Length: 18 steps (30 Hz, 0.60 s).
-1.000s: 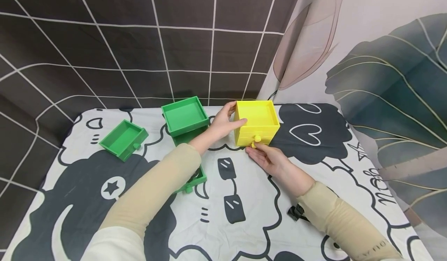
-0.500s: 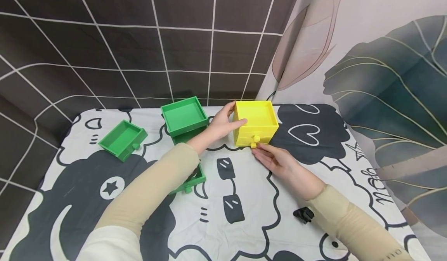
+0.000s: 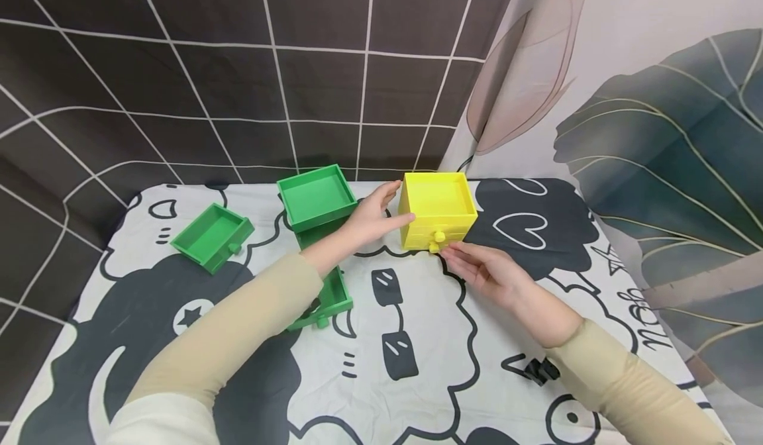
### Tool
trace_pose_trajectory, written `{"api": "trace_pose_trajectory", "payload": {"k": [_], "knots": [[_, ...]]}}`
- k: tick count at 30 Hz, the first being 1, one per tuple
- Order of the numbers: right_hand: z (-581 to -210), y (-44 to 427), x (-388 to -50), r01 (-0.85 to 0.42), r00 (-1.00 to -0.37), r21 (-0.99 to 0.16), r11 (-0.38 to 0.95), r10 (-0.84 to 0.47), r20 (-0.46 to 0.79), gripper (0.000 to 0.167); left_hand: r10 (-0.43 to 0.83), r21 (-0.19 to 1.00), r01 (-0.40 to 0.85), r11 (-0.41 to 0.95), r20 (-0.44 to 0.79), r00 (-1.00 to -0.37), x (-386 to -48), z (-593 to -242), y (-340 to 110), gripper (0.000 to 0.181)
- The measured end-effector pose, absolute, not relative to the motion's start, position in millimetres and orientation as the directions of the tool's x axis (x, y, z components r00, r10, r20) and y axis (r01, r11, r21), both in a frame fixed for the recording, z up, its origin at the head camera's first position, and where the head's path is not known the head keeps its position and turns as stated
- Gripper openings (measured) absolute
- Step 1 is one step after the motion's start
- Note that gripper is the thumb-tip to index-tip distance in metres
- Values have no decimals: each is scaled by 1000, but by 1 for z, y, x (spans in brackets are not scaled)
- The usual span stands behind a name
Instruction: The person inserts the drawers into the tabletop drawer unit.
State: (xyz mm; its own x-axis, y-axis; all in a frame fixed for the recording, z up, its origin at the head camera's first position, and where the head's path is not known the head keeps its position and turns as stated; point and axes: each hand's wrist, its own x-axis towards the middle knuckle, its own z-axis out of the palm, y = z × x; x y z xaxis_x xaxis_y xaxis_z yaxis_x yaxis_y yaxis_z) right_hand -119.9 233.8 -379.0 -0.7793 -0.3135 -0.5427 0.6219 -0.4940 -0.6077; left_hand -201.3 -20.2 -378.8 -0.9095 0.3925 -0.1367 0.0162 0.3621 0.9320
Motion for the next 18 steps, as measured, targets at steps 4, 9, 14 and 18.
{"api": "trace_pose_trajectory", "payload": {"k": [4, 9, 14, 18], "knots": [[-369, 233, -119, 610, -792, -642, -466, -330, -513, 32, 412, 947, 20, 320, -120, -903, -193, -375, -30, 82], [-356, 229, -119, 598, -802, -662, -452, -344, -489, 30, 426, 962, 36, 270, -85, -901, -180, -368, -44, 79], [-345, 220, -120, 585, -810, -682, -439, -356, -466, 27, 429, 970, 51, 240, -58, -902, -167, -364, -58, 74], [-339, 212, -122, 562, -824, -724, -400, -349, -447, 27, 435, 973, 63, 222, -41, -900, -154, -364, -71, 72]]}}
